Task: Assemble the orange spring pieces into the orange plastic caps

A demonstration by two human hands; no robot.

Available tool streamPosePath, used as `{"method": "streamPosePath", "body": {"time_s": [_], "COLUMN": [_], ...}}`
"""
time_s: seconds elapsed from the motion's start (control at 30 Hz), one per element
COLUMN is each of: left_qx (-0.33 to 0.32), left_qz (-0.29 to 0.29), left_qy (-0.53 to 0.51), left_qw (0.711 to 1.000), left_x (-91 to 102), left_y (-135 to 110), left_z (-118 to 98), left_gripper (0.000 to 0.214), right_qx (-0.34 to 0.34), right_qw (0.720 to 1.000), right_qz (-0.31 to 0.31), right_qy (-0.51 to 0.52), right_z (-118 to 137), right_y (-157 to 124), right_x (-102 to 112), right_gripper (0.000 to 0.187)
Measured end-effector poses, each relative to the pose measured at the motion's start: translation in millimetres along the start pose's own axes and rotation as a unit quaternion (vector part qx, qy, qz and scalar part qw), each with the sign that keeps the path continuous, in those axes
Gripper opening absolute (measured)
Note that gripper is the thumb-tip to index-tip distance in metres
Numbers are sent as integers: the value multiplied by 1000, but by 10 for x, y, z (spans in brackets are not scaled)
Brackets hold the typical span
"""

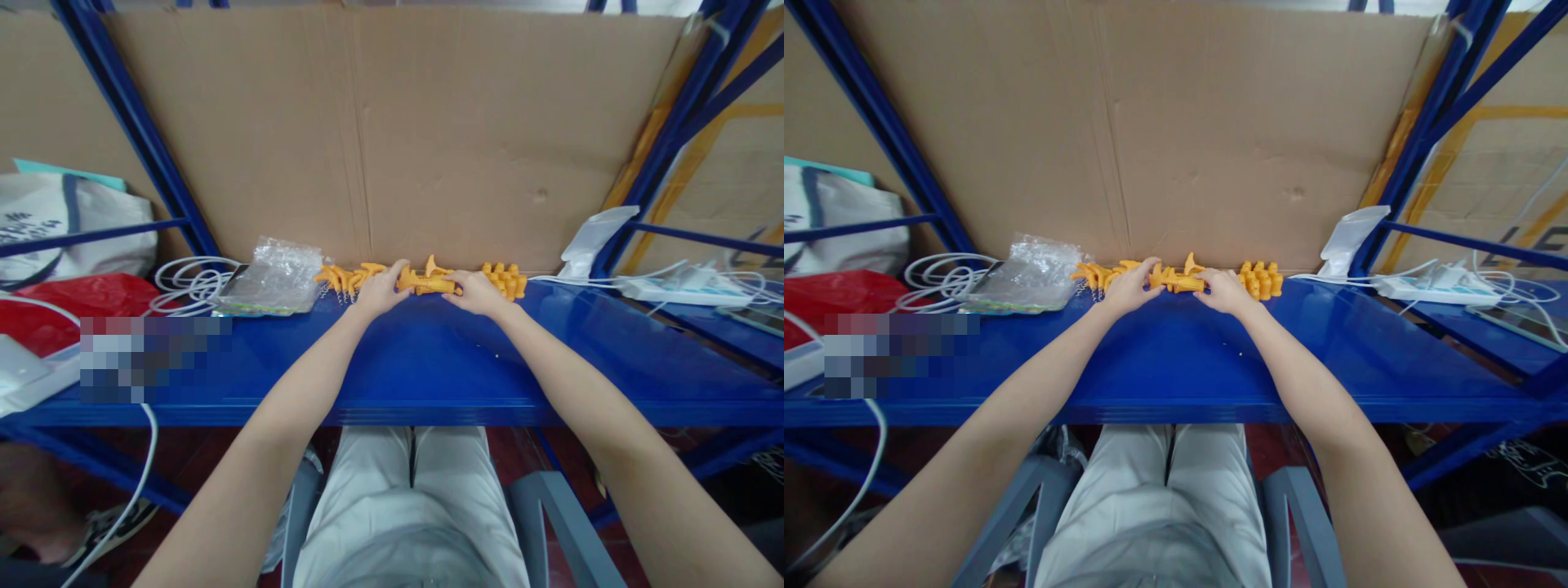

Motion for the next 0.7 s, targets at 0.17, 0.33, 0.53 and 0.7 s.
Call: {"method": "streamPosePath", "body": {"time_s": [0.17,0.33,0.53,0.7], "left_qx": [95,166,203,206], "left_qz": [-59,27,157,114], "left_qy": [-7,89,156,170], "left_qw": [994,982,954,957], "left_x": [-8,-29,-15,19], "left_y": [55,37,-5,1], "left_z": [327,580,505,511], "left_gripper": [62,51,55,47], "right_qx": [-64,-156,-206,-211], "right_qw": [995,980,968,968], "right_qz": [-48,-74,-114,-102], "right_qy": [-66,-97,-89,-88], "right_z": [-196,-323,-302,-302], "right_y": [-33,-90,-101,-107], "right_x": [60,109,146,141], "right_gripper": [37,39,43,44]}}
Point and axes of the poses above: each hand's wrist, its own y-axis towards the middle knuckle, its own x-axis out of the back of the hand, z = x × y, the point moved 2 cm from there along y, towards the middle knuckle, and after that the axes turned 6 degrees about x, right-handed, at the moved point
